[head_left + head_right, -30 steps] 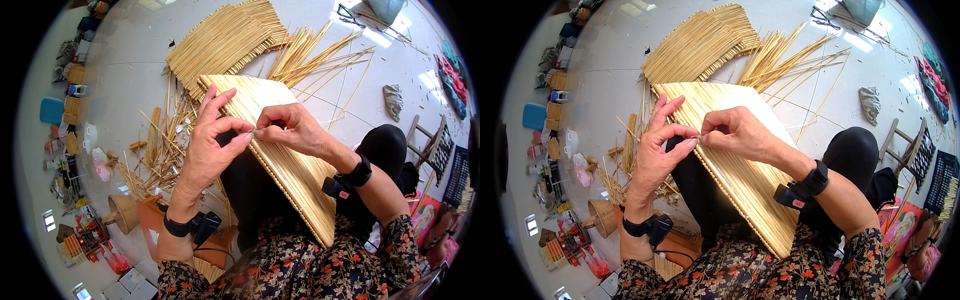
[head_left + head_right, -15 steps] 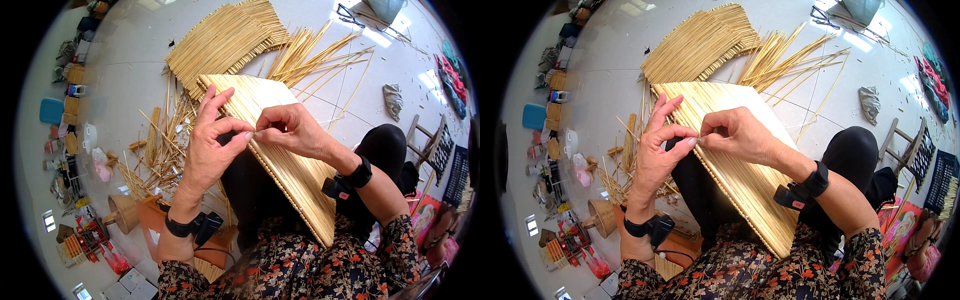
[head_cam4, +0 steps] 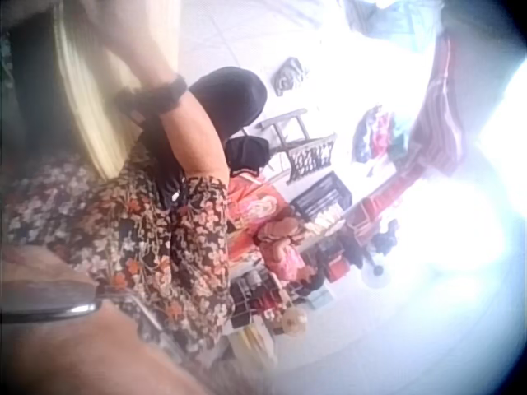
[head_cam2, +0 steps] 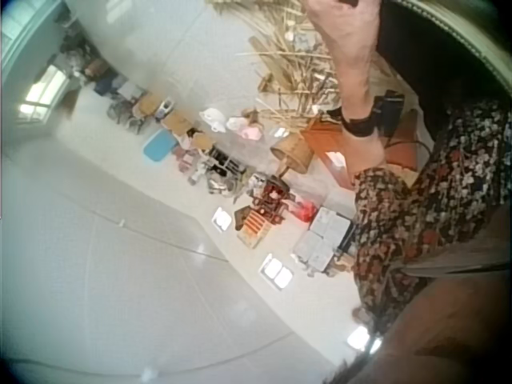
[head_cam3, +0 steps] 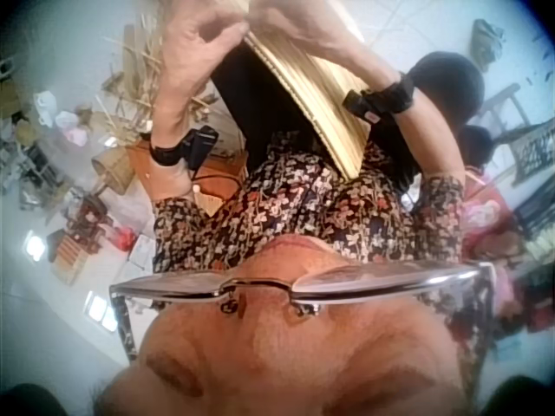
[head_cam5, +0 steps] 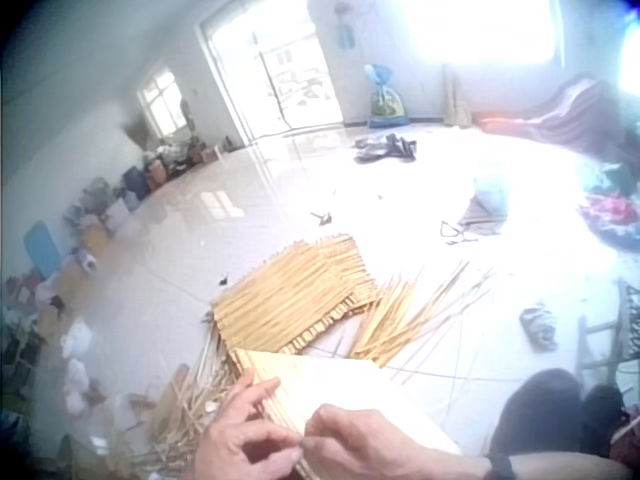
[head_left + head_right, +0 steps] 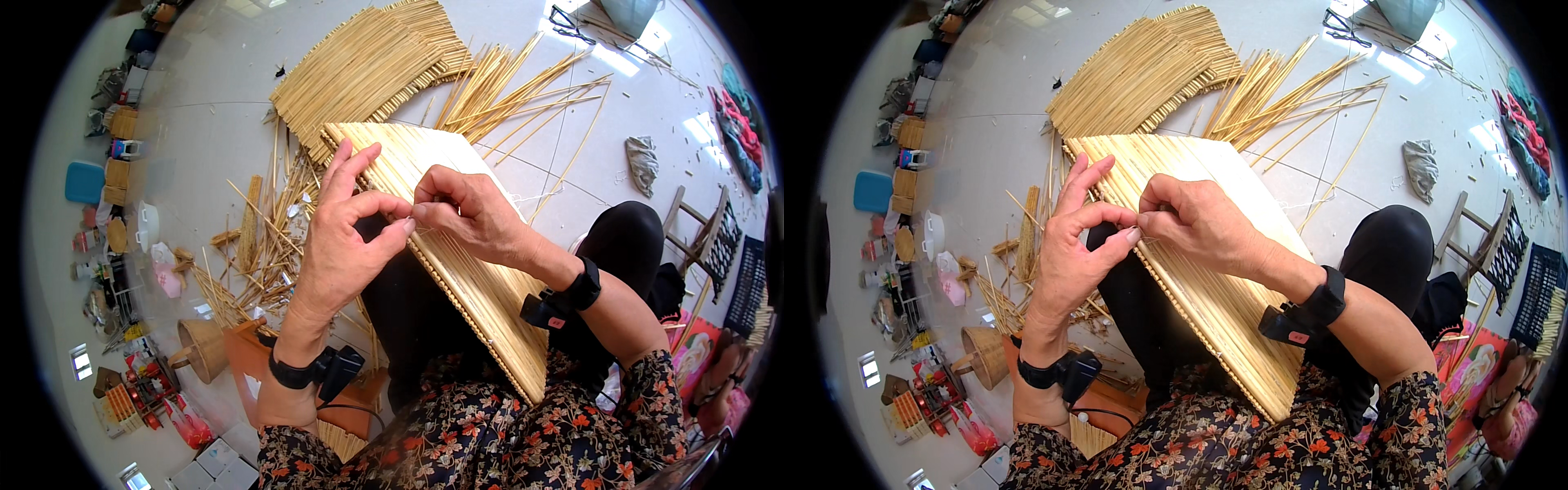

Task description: The person threads a thin straw strip through a larger bamboo or straw mat by hand and trims the excess length using a small hand tool.

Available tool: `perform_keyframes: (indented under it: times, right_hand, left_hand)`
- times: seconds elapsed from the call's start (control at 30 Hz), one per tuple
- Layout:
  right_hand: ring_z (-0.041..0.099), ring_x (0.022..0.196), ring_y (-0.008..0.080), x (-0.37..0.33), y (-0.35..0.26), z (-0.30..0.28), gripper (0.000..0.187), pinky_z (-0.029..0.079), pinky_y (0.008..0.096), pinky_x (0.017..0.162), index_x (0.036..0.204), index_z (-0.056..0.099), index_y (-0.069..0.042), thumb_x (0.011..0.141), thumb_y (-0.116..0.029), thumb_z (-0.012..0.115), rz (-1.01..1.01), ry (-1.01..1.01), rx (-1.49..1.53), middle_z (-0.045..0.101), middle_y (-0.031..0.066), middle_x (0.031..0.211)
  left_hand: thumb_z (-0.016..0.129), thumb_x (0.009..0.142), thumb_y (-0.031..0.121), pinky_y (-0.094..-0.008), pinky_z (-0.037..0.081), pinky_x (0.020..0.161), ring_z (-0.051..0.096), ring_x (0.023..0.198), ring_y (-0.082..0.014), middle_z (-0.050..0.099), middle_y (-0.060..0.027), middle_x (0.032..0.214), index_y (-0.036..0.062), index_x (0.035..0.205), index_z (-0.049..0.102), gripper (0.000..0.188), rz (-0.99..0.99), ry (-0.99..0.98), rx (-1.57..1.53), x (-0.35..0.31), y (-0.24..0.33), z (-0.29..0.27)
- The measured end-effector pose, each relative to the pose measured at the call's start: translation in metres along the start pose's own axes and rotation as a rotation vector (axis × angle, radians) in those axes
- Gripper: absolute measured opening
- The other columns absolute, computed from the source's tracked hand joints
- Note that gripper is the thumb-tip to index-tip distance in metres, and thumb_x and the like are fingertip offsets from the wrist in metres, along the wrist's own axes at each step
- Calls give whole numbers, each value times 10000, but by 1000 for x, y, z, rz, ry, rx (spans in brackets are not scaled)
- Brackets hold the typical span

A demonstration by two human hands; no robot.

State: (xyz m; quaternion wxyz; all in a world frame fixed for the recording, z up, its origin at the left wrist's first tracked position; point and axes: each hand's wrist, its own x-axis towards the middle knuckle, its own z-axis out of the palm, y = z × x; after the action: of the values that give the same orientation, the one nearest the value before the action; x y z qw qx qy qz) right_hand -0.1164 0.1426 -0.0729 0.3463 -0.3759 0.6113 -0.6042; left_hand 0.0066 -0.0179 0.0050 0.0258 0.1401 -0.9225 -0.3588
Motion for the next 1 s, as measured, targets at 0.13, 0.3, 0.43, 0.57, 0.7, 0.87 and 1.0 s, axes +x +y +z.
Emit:
perform_keyframes:
  times: [0.13,0.3,0.43,0.57,0.7,0.87,1.0]
  right_hand:
    - [618,686,146,0,4,1,135,508,317,659,986,647,6,957,-125,663,-15,18,48,667,70,748]
    - [536,665,85,-13,-3,-12,120,455,283,615,998,659,-11,922,-92,704,112,-32,110,612,23,732]
    - [521,672,67,-19,-8,-16,143,437,264,612,1030,666,-25,905,-75,714,113,-43,35,599,18,748]
    - [546,709,60,-20,0,-16,139,457,260,636,1048,671,-29,929,-92,704,23,-59,66,635,-2,821]
    - [583,812,59,-21,-12,-23,108,488,254,720,1027,675,-32,978,-128,678,229,-283,463,661,-24,918]
    - [603,882,73,-19,-1,-18,129,509,256,812,1031,665,-43,1016,-171,661,109,-135,542,668,-7,939]
    - [612,852,87,-14,-10,-2,145,503,244,753,1020,641,-45,1029,-190,636,176,-120,752,670,20,909]
  left_hand:
    - [785,819,107,-503,246,1255,241,1567,-396,481,-188,1565,85,915,810,101,-21,16,-21,1,0,2]
    - [765,828,93,-500,247,1253,250,1562,-406,484,-195,1562,73,899,801,82,-28,40,-37,1,0,5]
    - [745,844,87,-494,241,1254,256,1562,-394,496,-182,1558,61,885,786,63,-11,48,-25,1,1,7]
    - [731,860,86,-485,220,1260,256,1570,-363,504,-152,1563,55,887,776,61,-5,49,-21,2,3,9]
    - [722,859,79,-484,227,1258,274,1561,-364,522,-146,1549,49,889,773,66,13,44,1,2,0,6]
    - [725,860,78,-483,241,1253,303,1548,-365,538,-134,1536,44,896,772,68,22,35,-19,3,-2,6]
    - [722,869,70,-479,246,1251,322,1541,-360,546,-123,1529,44,902,775,68,27,22,-49,5,1,6]
